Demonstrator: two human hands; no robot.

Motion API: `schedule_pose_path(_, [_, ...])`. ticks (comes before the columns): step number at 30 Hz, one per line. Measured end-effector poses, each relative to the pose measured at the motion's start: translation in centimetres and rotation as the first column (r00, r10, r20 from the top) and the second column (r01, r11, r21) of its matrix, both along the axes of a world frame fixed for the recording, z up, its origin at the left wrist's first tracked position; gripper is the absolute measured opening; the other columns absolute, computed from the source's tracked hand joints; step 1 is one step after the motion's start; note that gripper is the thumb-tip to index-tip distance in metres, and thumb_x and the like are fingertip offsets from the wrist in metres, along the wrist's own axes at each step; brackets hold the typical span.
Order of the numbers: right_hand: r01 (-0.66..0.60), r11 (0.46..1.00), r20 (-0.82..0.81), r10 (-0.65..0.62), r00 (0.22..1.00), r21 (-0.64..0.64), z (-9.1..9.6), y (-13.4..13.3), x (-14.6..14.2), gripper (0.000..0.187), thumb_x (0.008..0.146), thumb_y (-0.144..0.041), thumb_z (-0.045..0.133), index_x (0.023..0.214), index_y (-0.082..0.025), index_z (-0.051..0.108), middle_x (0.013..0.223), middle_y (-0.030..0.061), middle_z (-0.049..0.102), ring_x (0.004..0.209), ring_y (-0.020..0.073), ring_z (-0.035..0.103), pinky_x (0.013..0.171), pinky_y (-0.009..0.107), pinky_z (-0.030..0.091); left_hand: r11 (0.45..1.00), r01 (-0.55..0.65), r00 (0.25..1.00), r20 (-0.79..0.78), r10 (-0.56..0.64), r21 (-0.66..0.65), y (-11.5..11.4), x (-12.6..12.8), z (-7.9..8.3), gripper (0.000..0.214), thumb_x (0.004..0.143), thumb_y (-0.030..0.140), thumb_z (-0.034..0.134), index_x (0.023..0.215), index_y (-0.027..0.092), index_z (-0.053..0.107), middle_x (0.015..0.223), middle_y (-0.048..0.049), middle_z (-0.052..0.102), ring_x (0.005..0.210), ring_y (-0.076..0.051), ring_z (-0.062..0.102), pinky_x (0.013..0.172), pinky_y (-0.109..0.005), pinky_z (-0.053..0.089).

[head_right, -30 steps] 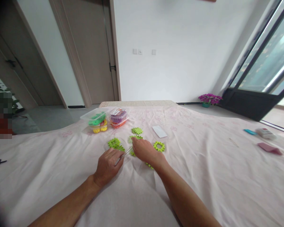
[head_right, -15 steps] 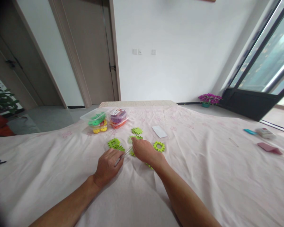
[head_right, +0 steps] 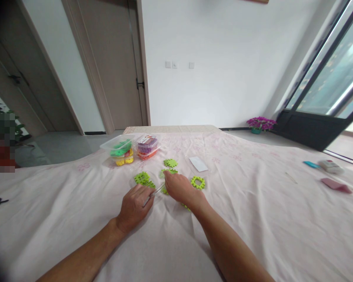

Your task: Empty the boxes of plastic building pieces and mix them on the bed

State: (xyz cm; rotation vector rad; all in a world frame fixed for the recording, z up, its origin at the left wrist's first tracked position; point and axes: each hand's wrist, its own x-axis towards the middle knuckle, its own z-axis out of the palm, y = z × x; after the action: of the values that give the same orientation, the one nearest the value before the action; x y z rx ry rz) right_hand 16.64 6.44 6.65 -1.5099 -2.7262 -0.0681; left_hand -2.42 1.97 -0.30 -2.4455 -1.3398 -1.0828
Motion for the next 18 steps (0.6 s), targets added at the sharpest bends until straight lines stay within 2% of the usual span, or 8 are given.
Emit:
schedule_pose_path(6, [-0.062, 0.996, 0.076, 0.057, 0.995, 0.071, -0.64, 0.22, 0.08, 0.036, 0.091, -0.008, 0.038, 0.125, -0.008, 0.050, 0.115, 0.0174, 0.066, 0.089, 0.0240, 0.069, 0.075, 0.033, 0.049, 1.000, -0.001, 1.000, -0.005, 0.001, 0.005, 0.10, 0.02, -0.04, 0.010, 0.090, 0.020, 0.054, 0.095, 0.021, 0.063, 0.082, -0.0030, 0.067, 0.079, -0.020, 0.057, 0.074, -0.035, 0.044])
schedule_pose_path(13, [-0.071, 0.994, 0.073, 0.064, 0.995, 0.087, -1.03, 0.44, 0.19, 0.033, 0.092, -0.009, 0.040, 0.122, -0.010, 0.053, 0.113, 0.0169, 0.066, 0.086, 0.0213, 0.069, 0.076, 0.031, 0.050, 1.000, -0.010, 1.000, -0.005, 0.010, -0.002, 0.03, 0.06, 0.04, 0.010, 0.090, 0.019, 0.054, 0.093, 0.021, 0.064, 0.080, -0.0025, 0.066, 0.079, -0.020, 0.057, 0.074, -0.035, 0.044])
schedule_pose_path(18, [-0.079, 0.994, 0.072, 0.074, 0.995, 0.076, -0.69, 0.26, 0.18, 0.035, 0.092, -0.008, 0.039, 0.124, -0.009, 0.052, 0.117, 0.0185, 0.065, 0.090, 0.0230, 0.068, 0.078, 0.033, 0.050, 1.000, -0.012, 1.000, -0.006, 0.012, -0.004, 0.05, -0.02, 0.08, 0.011, 0.090, 0.020, 0.054, 0.094, 0.021, 0.064, 0.081, -0.0027, 0.067, 0.079, -0.020, 0.057, 0.074, -0.035, 0.044])
